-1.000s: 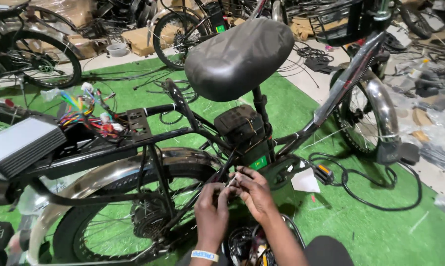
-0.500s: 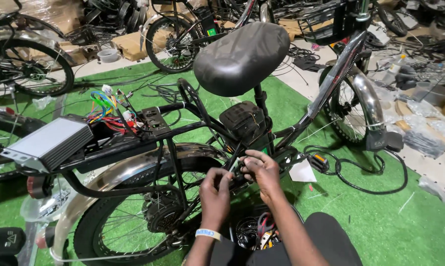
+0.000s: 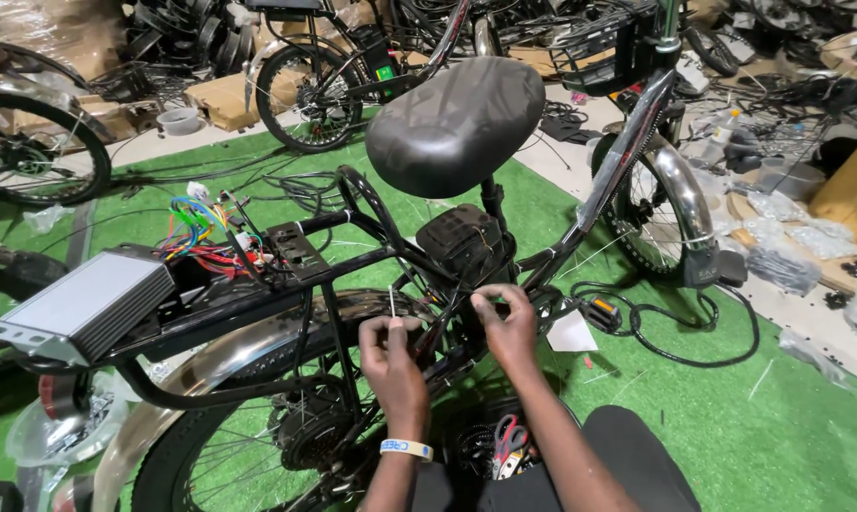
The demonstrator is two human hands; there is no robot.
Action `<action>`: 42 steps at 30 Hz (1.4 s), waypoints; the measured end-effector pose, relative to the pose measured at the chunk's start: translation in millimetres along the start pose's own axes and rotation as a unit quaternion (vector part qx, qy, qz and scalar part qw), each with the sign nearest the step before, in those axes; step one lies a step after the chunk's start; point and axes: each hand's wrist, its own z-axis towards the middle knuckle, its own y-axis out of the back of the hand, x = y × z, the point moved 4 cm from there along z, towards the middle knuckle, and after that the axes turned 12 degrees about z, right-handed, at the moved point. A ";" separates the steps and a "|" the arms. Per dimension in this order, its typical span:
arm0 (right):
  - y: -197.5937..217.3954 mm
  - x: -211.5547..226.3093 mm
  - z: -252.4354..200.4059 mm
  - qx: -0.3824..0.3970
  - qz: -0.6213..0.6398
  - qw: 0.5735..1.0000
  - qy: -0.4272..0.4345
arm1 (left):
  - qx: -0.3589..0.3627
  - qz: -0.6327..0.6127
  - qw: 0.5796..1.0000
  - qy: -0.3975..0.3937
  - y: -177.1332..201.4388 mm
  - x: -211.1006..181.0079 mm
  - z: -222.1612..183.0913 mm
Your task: Securing electrical wiring on an electric bicycle frame using zip ties and scissors
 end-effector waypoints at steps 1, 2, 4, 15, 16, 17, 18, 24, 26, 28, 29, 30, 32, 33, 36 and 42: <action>-1.4 4.0 2.6 0.000 -0.002 1.000 -0.001 | 0.001 -0.001 1.000 0.002 -0.7 3.7 1.1; -1.8 1.4 4.3 -0.013 0.023 0.996 -0.083 | 0.007 0.032 0.999 0.007 -1.6 7.9 1.8; -2.2 2.6 3.4 -0.025 0.045 0.985 -0.166 | 0.012 0.064 0.998 0.015 -2.4 15.5 1.4; 19.1 4.2 -8.7 -0.144 0.226 0.943 -0.198 | 0.088 0.495 0.860 -0.082 10.3 48.4 -4.1; 20.2 0.2 -7.8 -0.143 0.226 0.943 -0.198 | 0.087 0.496 0.860 -0.082 9.6 44.5 -1.1; 21.5 -4.1 -8.0 -0.145 0.244 0.939 -0.193 | 0.086 0.491 0.864 -0.067 10.2 42.2 1.1; 22.7 -8.4 -7.9 -0.146 0.261 0.935 -0.188 | 0.085 0.485 0.869 -0.052 10.7 39.9 3.6; 4.3 -15.5 -12.6 -0.104 0.223 0.955 -0.167 | -0.051 0.379 0.882 -0.276 -1.5 -8.3 22.0; -2.3 -17.6 -14.7 -0.083 0.215 0.962 -0.148 | -0.042 0.379 0.875 -0.299 -8.2 -26.9 22.7; -7.6 -18.8 -13.9 -0.063 0.209 0.968 -0.128 | -0.033 0.378 0.867 -0.323 -12.4 -42.5 23.2; -9.4 -18.0 -12.9 -0.053 0.194 0.975 -0.099 | -0.018 0.374 0.863 -0.338 -13.3 -48.1 22.7; -11.2 -17.3 -11.9 -0.042 0.178 0.981 -0.071 | -0.004 0.370 0.860 -0.353 -14.4 -53.7 22.4; -11.2 -0.2 -7.7 -0.023 0.145 0.989 -0.032 | 0.000 0.373 0.862 -0.344 -8.3 -35.5 31.8; -12.1 9.6 -6.3 -0.003 0.111 0.994 0.007 | 0.003 0.375 0.865 -0.334 -4.7 -25.6 36.6; -28.6 56.8 -2.1 0.081 0.012 0.989 0.120 | -0.009 0.372 0.876 -0.308 6.1 -32.1 26.9; -49.2 48.5 15.6 0.073 -0.079 0.979 0.171 | -0.047 0.332 0.905 -0.262 18.6 -15.8 1.9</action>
